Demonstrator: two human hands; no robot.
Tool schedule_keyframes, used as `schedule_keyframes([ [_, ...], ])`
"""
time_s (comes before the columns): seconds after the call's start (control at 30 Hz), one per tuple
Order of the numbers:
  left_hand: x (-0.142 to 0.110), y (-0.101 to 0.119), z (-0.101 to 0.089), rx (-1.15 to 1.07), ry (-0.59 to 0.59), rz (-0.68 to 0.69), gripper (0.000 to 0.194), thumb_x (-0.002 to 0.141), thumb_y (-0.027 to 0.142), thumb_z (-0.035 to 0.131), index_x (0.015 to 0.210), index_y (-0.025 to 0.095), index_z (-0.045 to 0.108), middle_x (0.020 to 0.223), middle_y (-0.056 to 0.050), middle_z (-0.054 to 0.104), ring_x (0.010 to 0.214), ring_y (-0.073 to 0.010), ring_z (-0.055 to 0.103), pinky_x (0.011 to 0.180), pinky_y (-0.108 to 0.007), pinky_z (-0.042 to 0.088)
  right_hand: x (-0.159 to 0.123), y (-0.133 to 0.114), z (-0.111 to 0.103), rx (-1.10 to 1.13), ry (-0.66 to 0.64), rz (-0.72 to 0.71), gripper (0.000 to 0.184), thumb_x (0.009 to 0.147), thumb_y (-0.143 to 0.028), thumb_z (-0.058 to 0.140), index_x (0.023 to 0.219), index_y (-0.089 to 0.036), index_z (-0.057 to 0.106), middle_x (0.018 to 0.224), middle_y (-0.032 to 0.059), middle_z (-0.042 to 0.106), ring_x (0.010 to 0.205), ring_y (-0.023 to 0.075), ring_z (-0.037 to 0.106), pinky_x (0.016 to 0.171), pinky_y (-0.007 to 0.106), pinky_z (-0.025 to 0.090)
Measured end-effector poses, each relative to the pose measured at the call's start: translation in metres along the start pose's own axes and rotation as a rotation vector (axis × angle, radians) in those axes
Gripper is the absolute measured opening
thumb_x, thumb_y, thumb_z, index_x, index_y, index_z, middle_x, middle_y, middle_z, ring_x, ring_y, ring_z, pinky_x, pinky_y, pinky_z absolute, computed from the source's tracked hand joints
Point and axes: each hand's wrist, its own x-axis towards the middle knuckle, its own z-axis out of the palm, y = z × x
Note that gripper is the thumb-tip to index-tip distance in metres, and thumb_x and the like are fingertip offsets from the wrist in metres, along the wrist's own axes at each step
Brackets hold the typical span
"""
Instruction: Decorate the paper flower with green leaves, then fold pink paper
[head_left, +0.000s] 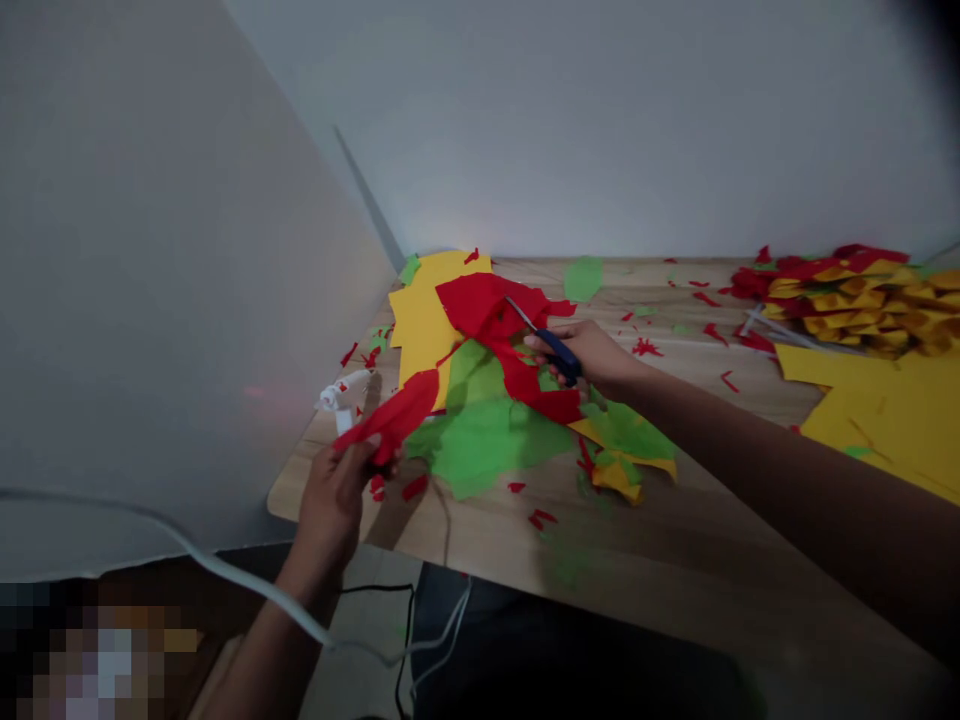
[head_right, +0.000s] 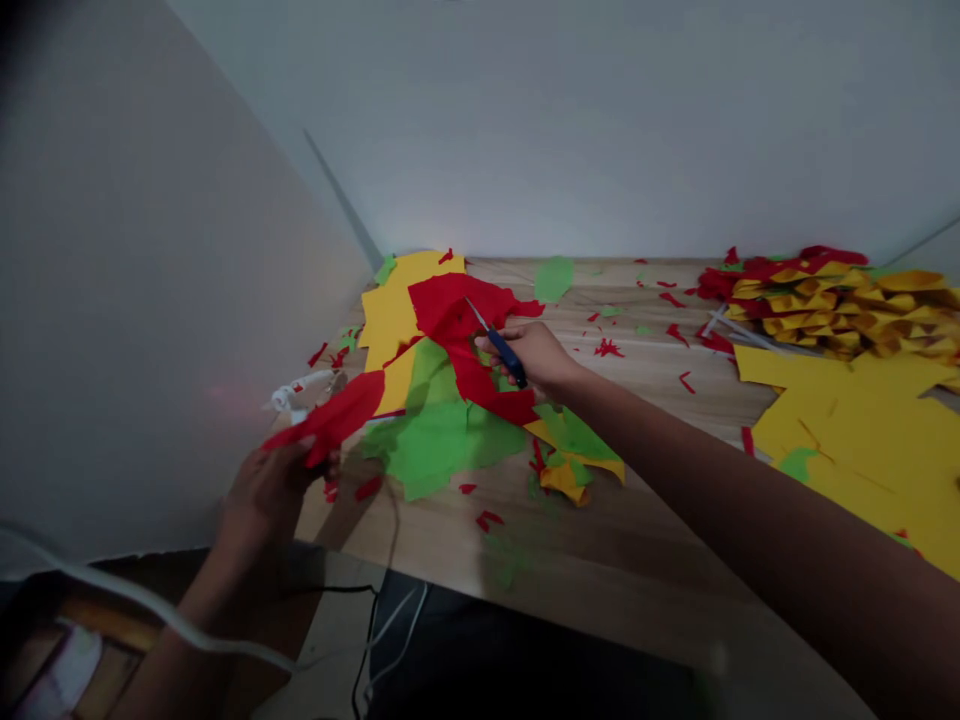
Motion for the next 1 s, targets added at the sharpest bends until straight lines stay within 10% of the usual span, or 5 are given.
schedule_keyframes([
  [0.43, -0.01, 0.006, 0.0, 0.073, -0.059, 0.062, 0.028, 0.081, 0.04, 0.059, 0.062, 0.018, 0.062, 0.061, -0.002, 0.062, 0.061, -0.0176, 0.057, 0.063, -0.029, 0.047, -0.106, 0.027, 0.027, 0.207, -0.547, 0.353, 0.05, 0.075, -0.062, 0.077, 0.089, -0.018, 0.056, 0.079, 0.0003, 0.06, 0.061, 0.0087, 0.056, 0.056, 0.022, 0.047],
  [0.77, -0.024, 0.022, 0.0, 0.105, -0.085, 0.021, 0.027, 0.075, 0.041, 0.06, 0.062, 0.018, 0.062, 0.061, -0.003, 0.062, 0.061, -0.0185, 0.057, 0.064, -0.03, 0.048, -0.049, 0.025, 0.074, 0.057, -0.538, 0.098, 0.043, 0.071, -0.052, 0.081, 0.087, -0.018, 0.06, 0.07, -0.0024, 0.059, 0.048, 0.0077, 0.054, 0.039, 0.02, 0.042],
  [1.0, -0.017, 0.032, -0.022, -0.084, 0.152, 0.007, 0.018, 0.063, 0.034, 0.066, 0.057, 0.018, 0.061, 0.056, -0.001, 0.06, 0.056, -0.0152, 0.053, 0.057, -0.026, 0.046, -0.066, 0.005, 0.035, 0.21, -0.432, 0.05, 0.048, 0.073, -0.062, 0.076, 0.084, -0.019, 0.059, 0.073, -0.0011, 0.059, 0.052, 0.0074, 0.051, 0.044, 0.02, 0.044],
])
